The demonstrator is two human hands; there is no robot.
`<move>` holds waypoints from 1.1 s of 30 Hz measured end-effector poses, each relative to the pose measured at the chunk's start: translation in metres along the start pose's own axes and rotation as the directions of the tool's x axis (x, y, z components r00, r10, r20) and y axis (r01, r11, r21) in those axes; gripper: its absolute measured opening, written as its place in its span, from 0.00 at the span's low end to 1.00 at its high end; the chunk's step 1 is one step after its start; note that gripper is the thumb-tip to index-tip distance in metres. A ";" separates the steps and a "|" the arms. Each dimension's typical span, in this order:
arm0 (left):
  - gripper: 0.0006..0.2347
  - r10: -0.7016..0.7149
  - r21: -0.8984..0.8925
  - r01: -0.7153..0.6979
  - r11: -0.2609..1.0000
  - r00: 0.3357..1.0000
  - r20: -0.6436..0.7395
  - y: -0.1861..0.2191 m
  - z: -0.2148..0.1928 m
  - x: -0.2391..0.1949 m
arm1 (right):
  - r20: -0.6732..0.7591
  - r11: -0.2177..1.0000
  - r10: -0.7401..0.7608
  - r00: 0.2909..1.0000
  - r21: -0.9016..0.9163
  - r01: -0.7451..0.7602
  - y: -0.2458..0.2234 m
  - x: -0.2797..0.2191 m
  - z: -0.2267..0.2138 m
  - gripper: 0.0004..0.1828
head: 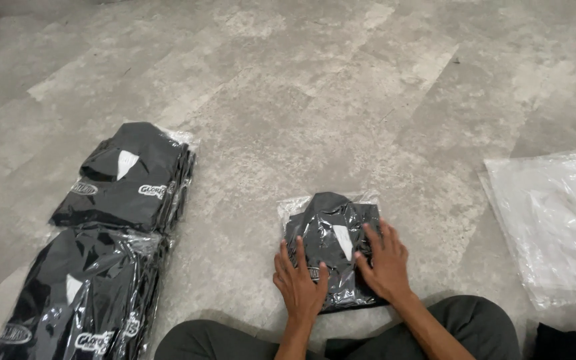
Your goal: The person sits on the floor and folds black polo shirts. They place each folded shirt into a clear plastic bag, smooth the packaging, and stack the wrapped items on the floor.
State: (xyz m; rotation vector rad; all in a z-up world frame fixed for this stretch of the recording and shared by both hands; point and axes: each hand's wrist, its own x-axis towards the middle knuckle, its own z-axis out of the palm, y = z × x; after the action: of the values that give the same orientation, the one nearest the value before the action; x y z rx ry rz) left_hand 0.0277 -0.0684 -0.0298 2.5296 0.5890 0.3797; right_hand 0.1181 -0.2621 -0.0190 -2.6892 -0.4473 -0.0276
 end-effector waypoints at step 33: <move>0.25 -0.345 -0.146 0.375 0.915 0.918 0.196 -0.257 -0.317 0.107 | 0.733 -0.032 0.043 0.678 0.680 -0.733 -0.331 0.006 0.010 0.16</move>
State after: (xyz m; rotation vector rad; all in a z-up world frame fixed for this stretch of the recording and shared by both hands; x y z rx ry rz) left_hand -0.0829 0.3134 0.1119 2.1907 0.8938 0.0805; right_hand 0.0187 0.0300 0.1028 -1.1870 0.2793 0.9182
